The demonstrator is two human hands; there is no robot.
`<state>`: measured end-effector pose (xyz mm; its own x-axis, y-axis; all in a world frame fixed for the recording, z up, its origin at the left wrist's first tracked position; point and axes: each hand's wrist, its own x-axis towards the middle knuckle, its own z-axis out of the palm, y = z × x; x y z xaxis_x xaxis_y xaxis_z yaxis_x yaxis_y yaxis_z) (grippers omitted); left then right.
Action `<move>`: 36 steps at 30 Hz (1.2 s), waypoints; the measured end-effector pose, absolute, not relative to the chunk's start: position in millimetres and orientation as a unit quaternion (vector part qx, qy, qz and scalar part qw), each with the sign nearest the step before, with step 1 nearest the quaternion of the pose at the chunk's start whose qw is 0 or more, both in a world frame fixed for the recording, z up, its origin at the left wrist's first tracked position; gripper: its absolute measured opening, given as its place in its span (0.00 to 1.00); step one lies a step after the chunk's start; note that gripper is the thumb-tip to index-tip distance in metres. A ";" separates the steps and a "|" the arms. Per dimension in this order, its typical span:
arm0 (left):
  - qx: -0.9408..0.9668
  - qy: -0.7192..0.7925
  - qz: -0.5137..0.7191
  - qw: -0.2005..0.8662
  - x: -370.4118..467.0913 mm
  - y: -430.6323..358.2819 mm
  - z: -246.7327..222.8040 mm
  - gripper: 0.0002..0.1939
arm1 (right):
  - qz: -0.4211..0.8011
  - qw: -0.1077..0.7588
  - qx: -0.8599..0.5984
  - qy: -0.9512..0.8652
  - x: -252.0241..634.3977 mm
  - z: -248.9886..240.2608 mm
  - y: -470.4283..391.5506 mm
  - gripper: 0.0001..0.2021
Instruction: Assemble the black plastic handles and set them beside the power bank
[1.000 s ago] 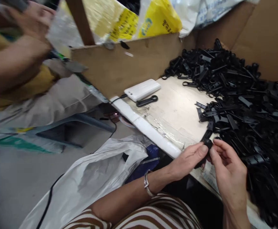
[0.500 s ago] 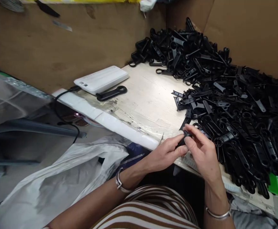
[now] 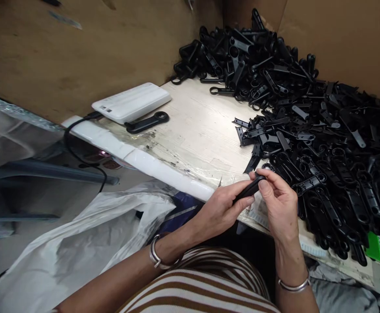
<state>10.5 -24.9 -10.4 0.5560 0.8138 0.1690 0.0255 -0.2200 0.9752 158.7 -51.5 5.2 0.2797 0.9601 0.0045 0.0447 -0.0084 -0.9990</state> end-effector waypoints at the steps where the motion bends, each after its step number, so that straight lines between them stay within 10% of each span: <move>1: 0.695 0.298 0.358 0.547 10.0 -24.7 -9.8 0.12 | 0.418 0.544 -0.576 -0.444 159.8 5.0 -51.8 0.13; 36: 0.806 0.266 0.305 0.431 -0.1 -21.6 3.6 0.12 | 0.413 0.533 -0.516 -0.528 167.3 4.1 -69.5 0.12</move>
